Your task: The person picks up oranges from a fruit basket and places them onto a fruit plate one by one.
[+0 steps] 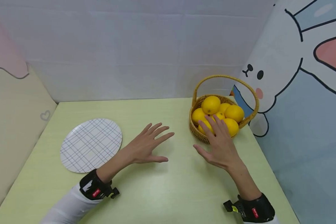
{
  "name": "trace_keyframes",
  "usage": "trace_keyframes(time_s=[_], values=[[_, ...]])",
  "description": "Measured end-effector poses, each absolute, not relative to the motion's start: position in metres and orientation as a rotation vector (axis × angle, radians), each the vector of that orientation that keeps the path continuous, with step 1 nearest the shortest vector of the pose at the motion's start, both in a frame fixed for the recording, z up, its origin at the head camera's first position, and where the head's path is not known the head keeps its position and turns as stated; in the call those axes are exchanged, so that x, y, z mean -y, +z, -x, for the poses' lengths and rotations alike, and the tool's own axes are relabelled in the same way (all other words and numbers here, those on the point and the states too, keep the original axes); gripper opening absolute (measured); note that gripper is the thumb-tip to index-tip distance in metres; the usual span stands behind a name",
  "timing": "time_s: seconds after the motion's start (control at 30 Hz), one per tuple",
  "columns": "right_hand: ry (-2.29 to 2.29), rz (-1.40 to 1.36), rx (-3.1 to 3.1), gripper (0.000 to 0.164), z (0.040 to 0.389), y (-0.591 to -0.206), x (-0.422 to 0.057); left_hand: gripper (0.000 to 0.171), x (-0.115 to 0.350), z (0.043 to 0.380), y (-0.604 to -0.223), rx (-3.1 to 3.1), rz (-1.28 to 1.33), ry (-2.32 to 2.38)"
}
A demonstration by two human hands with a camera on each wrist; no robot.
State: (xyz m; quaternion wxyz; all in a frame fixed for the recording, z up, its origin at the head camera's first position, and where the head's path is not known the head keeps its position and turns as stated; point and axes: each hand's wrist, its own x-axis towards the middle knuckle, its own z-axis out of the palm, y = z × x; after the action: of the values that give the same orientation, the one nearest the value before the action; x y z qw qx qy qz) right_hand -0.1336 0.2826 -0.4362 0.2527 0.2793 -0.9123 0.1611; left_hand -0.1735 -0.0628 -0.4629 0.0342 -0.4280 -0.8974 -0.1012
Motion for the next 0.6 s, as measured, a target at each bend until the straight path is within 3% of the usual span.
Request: trace_keyframes(time_s=[0.37,0.6], values=[[0.654,-0.346,1.94,0.066,0.15,-0.419,-0.327,0.097,-0.009,0.19,-0.459,2.694,1.408,-0.265],[0.866,-0.01,1.98,0.061,0.161,-0.424,-0.358,0.092,-0.043,0.204,-0.463,2.594,1.408,-0.293]])
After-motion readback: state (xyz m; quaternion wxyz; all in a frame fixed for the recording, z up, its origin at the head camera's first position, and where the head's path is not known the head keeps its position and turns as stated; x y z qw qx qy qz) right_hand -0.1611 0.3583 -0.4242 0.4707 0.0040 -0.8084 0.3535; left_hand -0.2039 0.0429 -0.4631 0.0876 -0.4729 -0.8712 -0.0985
